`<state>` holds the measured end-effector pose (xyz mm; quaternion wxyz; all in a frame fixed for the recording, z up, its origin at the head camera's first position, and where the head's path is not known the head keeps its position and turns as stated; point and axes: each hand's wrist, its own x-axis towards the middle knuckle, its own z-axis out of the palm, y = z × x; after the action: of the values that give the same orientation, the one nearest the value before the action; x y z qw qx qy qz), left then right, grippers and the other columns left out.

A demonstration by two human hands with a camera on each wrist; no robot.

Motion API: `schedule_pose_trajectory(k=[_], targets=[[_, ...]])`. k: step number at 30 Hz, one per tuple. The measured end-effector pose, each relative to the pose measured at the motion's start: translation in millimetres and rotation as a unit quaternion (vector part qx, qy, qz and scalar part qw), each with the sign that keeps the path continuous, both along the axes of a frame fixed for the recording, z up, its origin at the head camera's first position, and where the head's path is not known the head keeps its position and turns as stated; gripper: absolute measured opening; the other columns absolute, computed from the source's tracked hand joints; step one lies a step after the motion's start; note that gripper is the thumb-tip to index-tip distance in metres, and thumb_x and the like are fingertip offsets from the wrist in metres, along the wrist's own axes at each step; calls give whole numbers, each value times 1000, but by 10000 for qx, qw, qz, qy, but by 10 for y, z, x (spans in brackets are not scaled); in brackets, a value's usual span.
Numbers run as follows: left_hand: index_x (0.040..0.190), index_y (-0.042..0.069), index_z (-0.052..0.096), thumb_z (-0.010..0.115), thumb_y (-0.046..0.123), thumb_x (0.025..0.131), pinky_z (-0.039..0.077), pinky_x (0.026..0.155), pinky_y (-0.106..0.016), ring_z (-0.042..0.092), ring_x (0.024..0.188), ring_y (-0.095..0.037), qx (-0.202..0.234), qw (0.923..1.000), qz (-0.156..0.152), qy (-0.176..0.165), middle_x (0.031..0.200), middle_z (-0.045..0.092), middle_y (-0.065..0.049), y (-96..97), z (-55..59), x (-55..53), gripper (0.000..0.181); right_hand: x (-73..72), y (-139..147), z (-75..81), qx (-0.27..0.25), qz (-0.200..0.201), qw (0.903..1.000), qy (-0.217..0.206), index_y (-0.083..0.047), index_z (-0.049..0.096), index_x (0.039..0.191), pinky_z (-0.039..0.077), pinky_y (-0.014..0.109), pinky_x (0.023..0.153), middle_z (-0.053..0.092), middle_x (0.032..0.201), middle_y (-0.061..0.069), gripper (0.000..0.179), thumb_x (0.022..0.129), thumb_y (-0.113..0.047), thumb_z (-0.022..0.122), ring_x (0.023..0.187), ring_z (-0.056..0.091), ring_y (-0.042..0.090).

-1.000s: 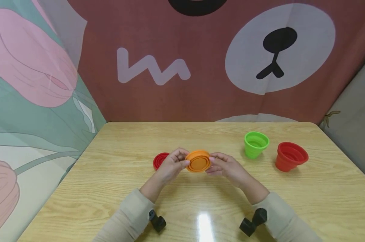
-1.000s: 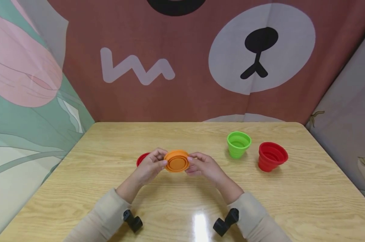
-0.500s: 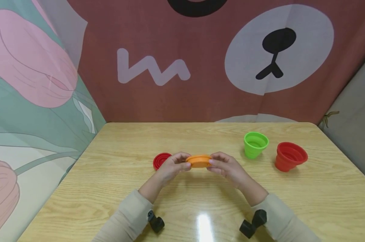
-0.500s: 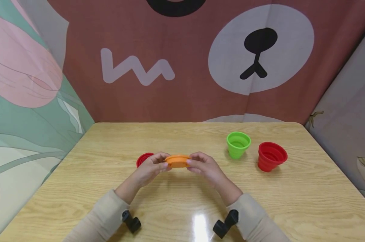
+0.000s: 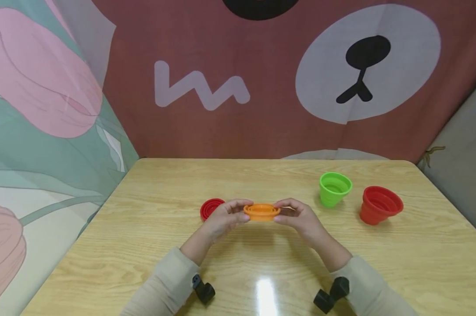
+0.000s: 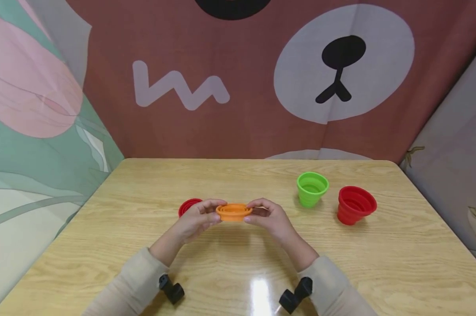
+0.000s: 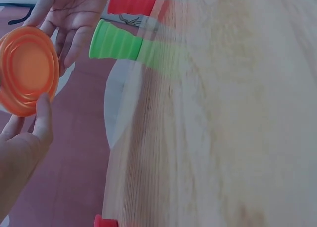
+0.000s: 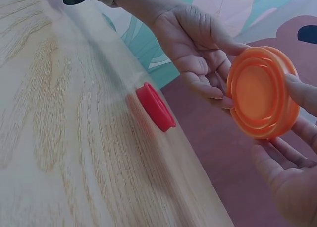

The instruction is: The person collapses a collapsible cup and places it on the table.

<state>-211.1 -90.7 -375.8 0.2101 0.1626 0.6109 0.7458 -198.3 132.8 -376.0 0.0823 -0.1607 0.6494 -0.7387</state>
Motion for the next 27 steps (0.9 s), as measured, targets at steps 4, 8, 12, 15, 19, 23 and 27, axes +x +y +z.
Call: schedule_pose_trajectory(k=[4, 8, 12, 15, 19, 23, 27], targets=[[119, -8, 41, 53, -3, 81, 35, 91, -43, 50, 94, -18, -8, 9999, -39, 162, 111, 47, -11, -7, 2, -2, 40, 4, 10, 3, 70, 151, 9997, 182, 9, 48, 105, 46, 29, 77, 52, 104, 9, 37, 75, -3, 65, 93, 53, 16], [119, -10, 40, 52, -6, 80, 41, 85, -33, 52, 93, -17, 112, 9997, -44, 208, 112, 47, -11, -12, 6, 5, 41, 3, 7, 6, 165, 182, 9995, 214, 12, 43, 110, 46, 29, 76, 51, 105, 13, 42, 75, -2, 63, 90, 53, 17], [120, -10, 39, 52, -6, 81, 42, 84, -30, 53, 93, -17, 211, 9994, -92, 251, 113, 48, -11, -18, 4, 10, 41, 3, 2, -11, 138, 173, 9997, 140, 12, 43, 110, 47, 30, 76, 50, 106, 14, 43, 74, -1, 64, 89, 55, 18], [121, -8, 40, 52, 0, 83, 39, 88, -33, 52, 95, -17, 170, 9994, -144, 283, 114, 47, -12, -23, 1, 9, 40, 4, 6, -31, 93, 203, 9996, 173, 12, 43, 109, 47, 32, 76, 50, 106, 11, 44, 74, -1, 65, 91, 55, 18], [123, -4, 40, 53, 4, 84, 36, 91, -34, 51, 97, -18, 79, 9996, -160, 219, 119, 44, -12, -29, 4, 4, 42, 13, 14, -43, -1, 224, 9989, 411, 13, 42, 106, 47, 33, 75, 52, 103, 9, 43, 73, -1, 66, 90, 56, 17], [125, -3, 39, 56, 5, 83, 38, 89, -36, 51, 98, -19, -69, 9999, -75, 125, 121, 42, -14, -24, 25, 7, 46, 21, 14, -46, 107, 112, 9985, 520, 12, 45, 102, 48, 32, 74, 54, 102, 9, 42, 70, -1, 68, 89, 57, 17], [125, -3, 38, 53, 6, 85, 40, 85, -43, 51, 96, -20, -212, 9997, 91, -65, 116, 43, -15, -3, 48, 18, 44, 25, 7, -46, 392, -19, 9979, 520, 9, 48, 101, 48, 31, 74, 52, 105, 14, 41, 68, -1, 70, 90, 56, 17]])
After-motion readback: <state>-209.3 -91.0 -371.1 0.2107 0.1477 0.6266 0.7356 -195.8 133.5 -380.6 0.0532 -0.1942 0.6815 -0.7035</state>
